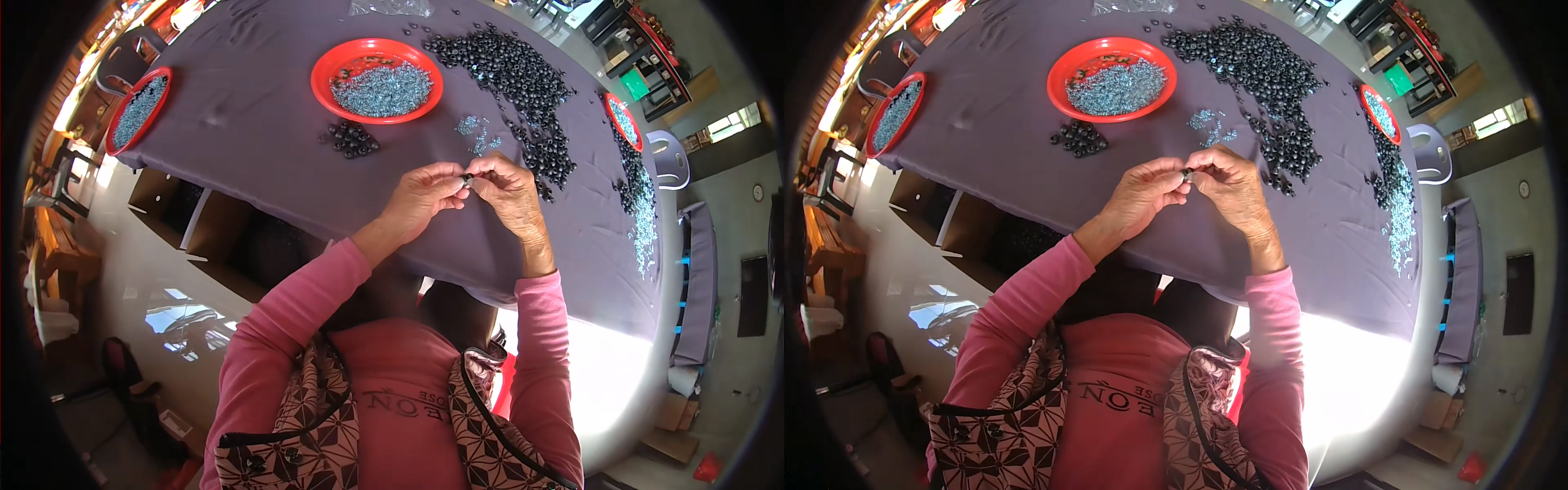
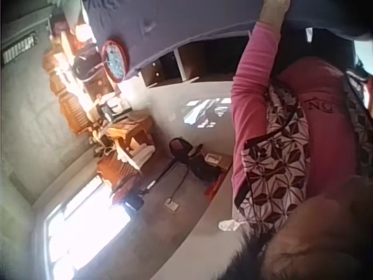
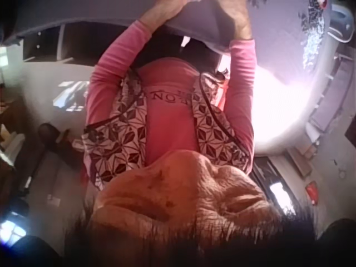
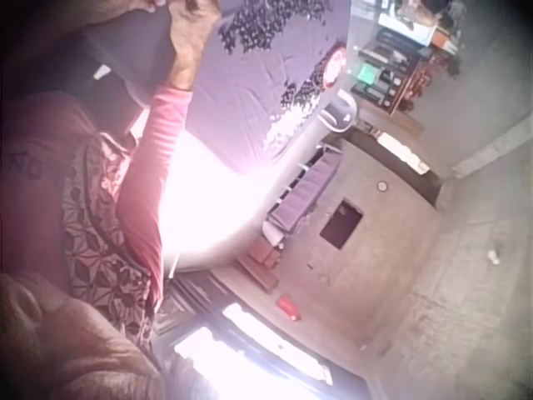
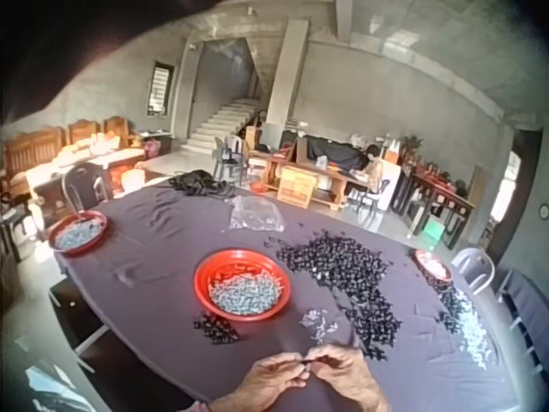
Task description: The person assembles components by picking up small pieces and inserting them into black rings by hand, then placing the assembled pieces on the table.
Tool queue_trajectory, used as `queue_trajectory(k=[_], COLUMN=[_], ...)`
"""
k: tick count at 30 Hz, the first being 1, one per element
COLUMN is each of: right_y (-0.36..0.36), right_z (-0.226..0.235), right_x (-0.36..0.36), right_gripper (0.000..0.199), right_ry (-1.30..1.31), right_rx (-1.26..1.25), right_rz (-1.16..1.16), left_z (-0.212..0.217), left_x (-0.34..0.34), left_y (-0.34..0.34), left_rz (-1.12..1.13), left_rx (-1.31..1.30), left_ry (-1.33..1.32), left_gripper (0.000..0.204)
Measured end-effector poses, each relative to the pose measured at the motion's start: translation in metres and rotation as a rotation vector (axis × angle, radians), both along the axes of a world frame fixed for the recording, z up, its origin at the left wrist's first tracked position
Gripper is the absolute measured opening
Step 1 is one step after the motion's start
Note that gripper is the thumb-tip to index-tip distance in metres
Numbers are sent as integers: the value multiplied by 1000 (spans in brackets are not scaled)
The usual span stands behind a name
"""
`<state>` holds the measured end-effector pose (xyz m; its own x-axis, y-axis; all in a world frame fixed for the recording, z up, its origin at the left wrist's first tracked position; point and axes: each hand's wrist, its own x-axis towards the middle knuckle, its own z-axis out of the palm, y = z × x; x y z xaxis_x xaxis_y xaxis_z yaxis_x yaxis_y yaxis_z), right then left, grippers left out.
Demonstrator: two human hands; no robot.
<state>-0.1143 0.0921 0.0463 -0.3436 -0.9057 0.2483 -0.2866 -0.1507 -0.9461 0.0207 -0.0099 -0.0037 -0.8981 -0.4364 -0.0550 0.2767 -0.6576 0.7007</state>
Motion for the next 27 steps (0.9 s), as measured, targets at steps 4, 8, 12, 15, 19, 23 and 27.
queue_trajectory(k=[4, 8, 12, 15, 19, 23, 27], right_y=[1, 3, 3, 2, 7, 12, 11], right_z=[9, 13, 13, 12, 15, 6, -4], right_x=[-7, -10, -7, -4, -1, 4, 25], right_gripper=[18, 18, 19, 24, 30, 22, 63], right_ry=[175, 186, 170, 67, 84, 40, -254], right_rx=[69, 154, 134, 83, 111, 104, 218], right_rz=[67, 77, 82, 107, 26, -146, -225], left_z=[-4, -6, -5, -5, -5, -5, -8], left_x=[-1, -3, -2, -2, -3, -1, -4], left_y=[-2, -1, -1, -1, -1, -2, 1], left_rz=[-29, -55, -45, -31, -39, -45, -4], left_rx=[-16, -7, -2, 5, 7, -20, -18], left_ry=[1, 18, 20, 70, 51, 31, 66], left_gripper=[16, 15, 17, 18, 20, 18, 19])
